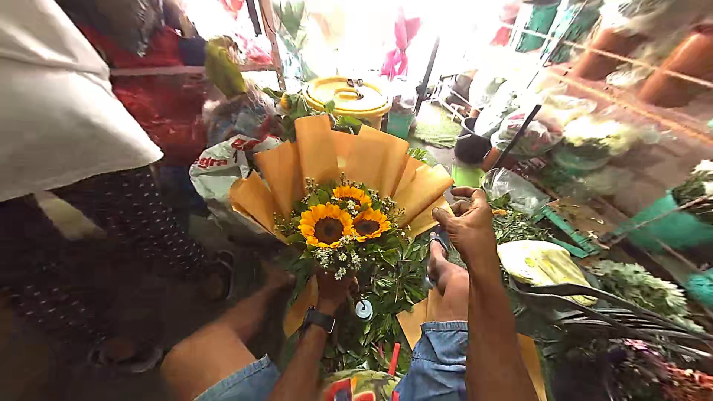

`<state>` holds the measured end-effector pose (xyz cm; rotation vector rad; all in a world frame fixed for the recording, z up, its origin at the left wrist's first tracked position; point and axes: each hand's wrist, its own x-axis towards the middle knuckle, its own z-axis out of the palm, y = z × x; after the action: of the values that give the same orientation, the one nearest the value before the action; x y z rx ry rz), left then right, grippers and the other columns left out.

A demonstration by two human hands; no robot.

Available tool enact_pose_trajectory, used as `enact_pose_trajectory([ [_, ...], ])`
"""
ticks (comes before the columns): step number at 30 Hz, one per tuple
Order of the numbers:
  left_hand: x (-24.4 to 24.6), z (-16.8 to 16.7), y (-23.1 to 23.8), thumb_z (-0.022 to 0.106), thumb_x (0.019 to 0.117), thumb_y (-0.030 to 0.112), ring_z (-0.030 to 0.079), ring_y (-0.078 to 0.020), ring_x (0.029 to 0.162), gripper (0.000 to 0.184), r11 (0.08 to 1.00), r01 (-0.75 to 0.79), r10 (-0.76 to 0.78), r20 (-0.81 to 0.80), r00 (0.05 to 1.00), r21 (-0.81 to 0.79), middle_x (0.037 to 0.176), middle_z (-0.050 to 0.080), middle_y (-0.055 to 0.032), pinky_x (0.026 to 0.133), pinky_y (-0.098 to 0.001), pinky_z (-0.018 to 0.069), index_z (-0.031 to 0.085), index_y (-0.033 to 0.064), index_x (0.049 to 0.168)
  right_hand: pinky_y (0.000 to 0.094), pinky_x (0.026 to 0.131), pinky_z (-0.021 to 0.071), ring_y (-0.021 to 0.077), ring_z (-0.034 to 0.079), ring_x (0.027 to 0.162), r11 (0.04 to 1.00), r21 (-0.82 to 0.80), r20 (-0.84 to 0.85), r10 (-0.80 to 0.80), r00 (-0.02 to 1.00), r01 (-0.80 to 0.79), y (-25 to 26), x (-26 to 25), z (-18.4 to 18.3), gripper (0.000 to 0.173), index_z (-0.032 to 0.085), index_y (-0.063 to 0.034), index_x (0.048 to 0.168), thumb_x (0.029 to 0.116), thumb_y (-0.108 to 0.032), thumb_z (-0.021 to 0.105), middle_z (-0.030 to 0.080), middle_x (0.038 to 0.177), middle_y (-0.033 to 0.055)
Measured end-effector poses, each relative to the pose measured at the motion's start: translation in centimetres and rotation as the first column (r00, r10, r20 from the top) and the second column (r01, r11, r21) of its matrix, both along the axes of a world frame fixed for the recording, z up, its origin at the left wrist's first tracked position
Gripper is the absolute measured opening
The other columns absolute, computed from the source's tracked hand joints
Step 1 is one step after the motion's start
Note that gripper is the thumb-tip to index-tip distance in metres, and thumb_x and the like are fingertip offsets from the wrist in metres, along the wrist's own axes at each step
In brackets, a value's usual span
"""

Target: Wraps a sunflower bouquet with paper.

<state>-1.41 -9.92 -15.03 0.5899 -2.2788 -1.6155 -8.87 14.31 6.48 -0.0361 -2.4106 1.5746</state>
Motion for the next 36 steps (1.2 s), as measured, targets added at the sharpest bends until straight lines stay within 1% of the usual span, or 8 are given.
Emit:
enact_pose_trajectory([
  [4,1.2,1.9,-1.1,0.092,0.0740,0.022,0.067,-0.0133,0.113,0.071,0.994,0.071,-0.064,-0.085,0.994,0.082,0.120,0.070,-0.0102,0.104,-0.0349,0.0531,0.059,-0.0009,0.133,0.0391,0.061,0.0618,0.0194,0.069,0.062,0.996,-0.047,-0.050,0.072,0.996,-0.074,-0.4,3.7,2.5,0.069,0.046,-0.0091,0.139,0.0816,-0.011,0.083,0.069,0.080,0.0081],
  [7,2.0,1.9,-2.1,0.092,0.0729,0.021,0.067,-0.0116,0.114,0.074,0.987,0.093,-0.069,-0.171,0.983,0.132,0.122,0.070,-0.0089,0.104,-0.0333,0.0537,0.057,-0.0006,0.135,0.0384,0.063,0.0638,0.0192,0.070,0.067,0.991,-0.085,-0.126,0.093,0.988,-0.104,0.8,6.1,4.6,0.078,0.037,-0.0117,0.149,0.0877,-0.036,0.079,0.070,0.088,0.0075],
  [11,3.0,2.4,-3.0,0.089,0.0777,0.021,0.066,-0.0145,0.115,0.068,0.991,0.075,-0.061,-0.122,0.991,0.114,0.123,0.070,-0.0106,0.105,-0.0358,0.0530,0.058,-0.0001,0.134,0.0373,0.068,0.0642,0.0188,0.072,0.076,0.998,-0.067,-0.233,0.005,0.972,-0.021,2.7,7.7,6.0,0.063,0.046,-0.0106,0.144,0.0960,-0.046,0.067,0.070,0.103,0.0077],
  [16,3.0,2.7,-3.6,0.088,0.0802,0.023,0.067,-0.0144,0.112,0.059,0.997,0.039,-0.032,-0.113,0.993,0.061,0.119,0.071,-0.0114,0.104,-0.0361,0.0522,0.063,-0.0011,0.128,0.0356,0.069,0.0622,0.0156,0.071,0.079,0.995,0.095,-0.262,0.067,0.963,-0.044,2.5,8.8,5.3,0.048,0.061,-0.0081,0.122,0.0976,-0.050,0.062,0.071,0.097,0.0054],
  [21,3.2,3.0,-4.3,0.078,0.0897,0.041,0.060,-0.0305,0.127,0.065,0.989,0.060,-0.053,0.060,0.997,-0.135,0.131,0.065,-0.0216,0.113,-0.0492,0.0428,0.061,-0.0028,0.135,0.0365,0.065,0.0616,0.0150,0.070,0.071,0.975,0.170,-0.135,0.168,0.977,-0.144,0.0,8.7,3.8,0.069,0.050,-0.0125,0.138,0.0922,-0.063,0.063,0.071,0.086,0.0022],
  [29,2.8,2.6,-4.6,0.085,0.0799,0.024,0.061,-0.0273,0.124,0.065,0.992,-0.062,0.044,-0.167,0.985,-0.109,0.128,0.065,-0.0228,0.111,-0.0427,0.0461,0.061,-0.0077,0.130,0.0294,0.059,0.0622,0.0111,0.068,0.061,0.995,-0.049,-0.348,0.066,0.935,-0.089,-0.8,7.5,3.8,0.007,0.060,-0.0048,0.097,0.0962,-0.010,0.065,0.068,0.075,0.0012],
  [32,2.6,2.0,-4.9,0.086,0.0821,0.022,0.062,-0.0250,0.124,0.062,0.996,-0.063,0.053,-0.156,0.986,-0.059,0.128,0.066,-0.0211,0.111,-0.0415,0.0461,0.060,-0.0072,0.131,0.0309,0.061,0.0613,0.0127,0.069,0.064,0.998,0.033,-0.299,0.059,0.952,-0.052,-0.2,6.9,4.0,0.023,0.061,-0.0069,0.102,0.1001,-0.029,0.065,0.069,0.077,0.0021],
  [36,2.6,2.1,-4.7,0.082,0.0863,0.027,0.061,-0.0269,0.125,0.061,0.997,-0.024,0.019,-0.060,0.998,-0.077,0.129,0.065,-0.0228,0.112,-0.0432,0.0444,0.060,-0.0077,0.132,0.0438,0.068,0.0605,0.0190,0.071,0.072,0.974,0.193,-0.065,0.135,0.989,-0.120,-1.9,5.7,3.3,0.062,0.055,-0.0112,0.129,0.0942,-0.062,0.061,0.072,0.084,0.0047],
])
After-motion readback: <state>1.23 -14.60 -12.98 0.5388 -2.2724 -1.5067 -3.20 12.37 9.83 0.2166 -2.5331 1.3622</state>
